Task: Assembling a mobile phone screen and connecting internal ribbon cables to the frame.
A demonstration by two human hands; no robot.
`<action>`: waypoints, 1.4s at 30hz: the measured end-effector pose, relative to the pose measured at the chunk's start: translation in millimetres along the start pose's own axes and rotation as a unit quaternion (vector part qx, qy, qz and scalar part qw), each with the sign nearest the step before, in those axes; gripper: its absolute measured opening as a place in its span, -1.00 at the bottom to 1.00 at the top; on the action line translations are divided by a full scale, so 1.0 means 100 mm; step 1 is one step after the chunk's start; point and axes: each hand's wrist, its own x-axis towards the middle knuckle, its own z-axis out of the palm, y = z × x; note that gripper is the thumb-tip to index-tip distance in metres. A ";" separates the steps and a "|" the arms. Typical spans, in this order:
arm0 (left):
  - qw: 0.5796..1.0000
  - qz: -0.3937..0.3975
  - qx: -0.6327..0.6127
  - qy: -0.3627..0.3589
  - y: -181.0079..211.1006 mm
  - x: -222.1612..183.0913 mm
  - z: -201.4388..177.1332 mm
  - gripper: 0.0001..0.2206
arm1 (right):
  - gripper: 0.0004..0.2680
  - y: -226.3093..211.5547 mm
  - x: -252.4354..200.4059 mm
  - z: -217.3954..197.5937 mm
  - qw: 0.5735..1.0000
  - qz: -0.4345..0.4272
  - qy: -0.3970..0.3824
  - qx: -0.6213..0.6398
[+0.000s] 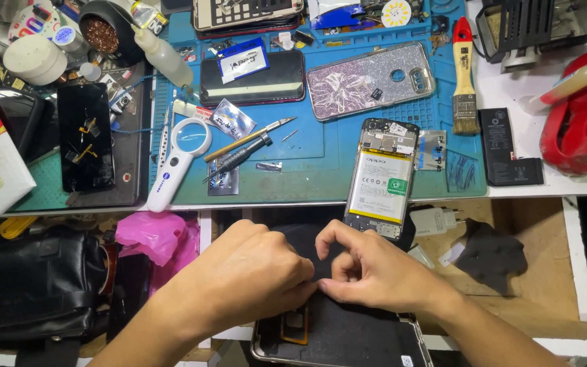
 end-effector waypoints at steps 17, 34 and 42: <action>0.983 -0.065 -0.163 -0.050 0.00 0.05 -0.17 -0.85 | -0.79 0.03 -0.01 0.00 0.998 0.013 -0.013 0.053; 0.899 -0.084 -0.404 -0.149 -0.18 0.10 -0.29 -0.83 | -0.77 0.05 -0.03 -0.01 0.990 0.058 -0.012 0.131; 0.859 -0.120 -0.469 -0.166 -0.24 0.08 -0.25 -0.78 | -0.78 0.02 -0.04 -0.01 0.990 0.059 0.011 0.126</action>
